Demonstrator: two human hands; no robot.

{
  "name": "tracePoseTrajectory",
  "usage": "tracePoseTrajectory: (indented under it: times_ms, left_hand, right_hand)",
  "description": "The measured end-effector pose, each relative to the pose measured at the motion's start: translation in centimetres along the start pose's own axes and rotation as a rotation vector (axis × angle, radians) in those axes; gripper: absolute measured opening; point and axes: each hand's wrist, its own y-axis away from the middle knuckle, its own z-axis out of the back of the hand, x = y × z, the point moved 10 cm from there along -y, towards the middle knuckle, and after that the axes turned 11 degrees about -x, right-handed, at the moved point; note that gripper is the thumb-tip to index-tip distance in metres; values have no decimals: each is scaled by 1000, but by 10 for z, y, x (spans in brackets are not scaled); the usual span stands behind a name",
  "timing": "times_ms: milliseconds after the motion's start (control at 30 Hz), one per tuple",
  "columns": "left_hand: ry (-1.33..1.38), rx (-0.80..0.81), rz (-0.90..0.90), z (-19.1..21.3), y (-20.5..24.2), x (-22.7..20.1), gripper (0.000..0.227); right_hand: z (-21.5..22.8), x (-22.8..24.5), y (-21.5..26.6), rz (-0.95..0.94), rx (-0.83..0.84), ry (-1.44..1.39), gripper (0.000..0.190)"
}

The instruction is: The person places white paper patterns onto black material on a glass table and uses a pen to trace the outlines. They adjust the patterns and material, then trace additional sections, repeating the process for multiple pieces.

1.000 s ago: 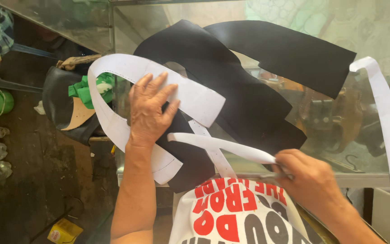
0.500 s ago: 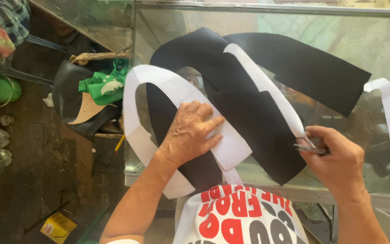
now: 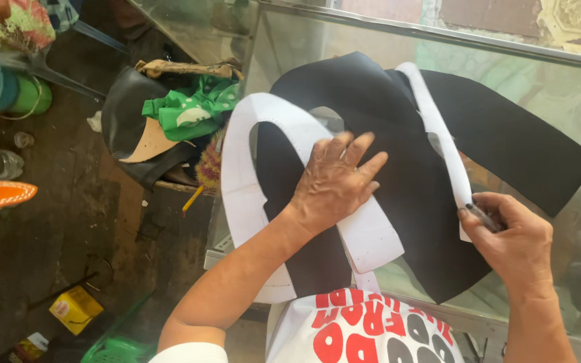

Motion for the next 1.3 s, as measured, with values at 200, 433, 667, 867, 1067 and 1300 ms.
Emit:
tracePoseTrajectory:
  times_ms: [200,433,667,867,1067,1300]
  left_hand:
    - [-129,60,39,-27,1,9,52]
    - [13,49,-2,-29,3,6,63]
    - [80,56,-52,-30,1,0,71]
    - [115,12,-63,-26,-4,-4,68]
    - [36,-257,142,16,-14,32,14]
    - [-43,-323,150,34,-15,50,8]
  right_hand:
    - [2,7,-6,-85,53,-40,31]
    - [-3,-7,-13,-227,138,-161,32]
    - [-6,-28,-24,-184,187,-419,19]
    - [-24,5,-36,-246,263,-273,19]
    - [-28,21,-40,-274,290,-163,20]
    - [-31,8,-42,-271,317,-200,18]
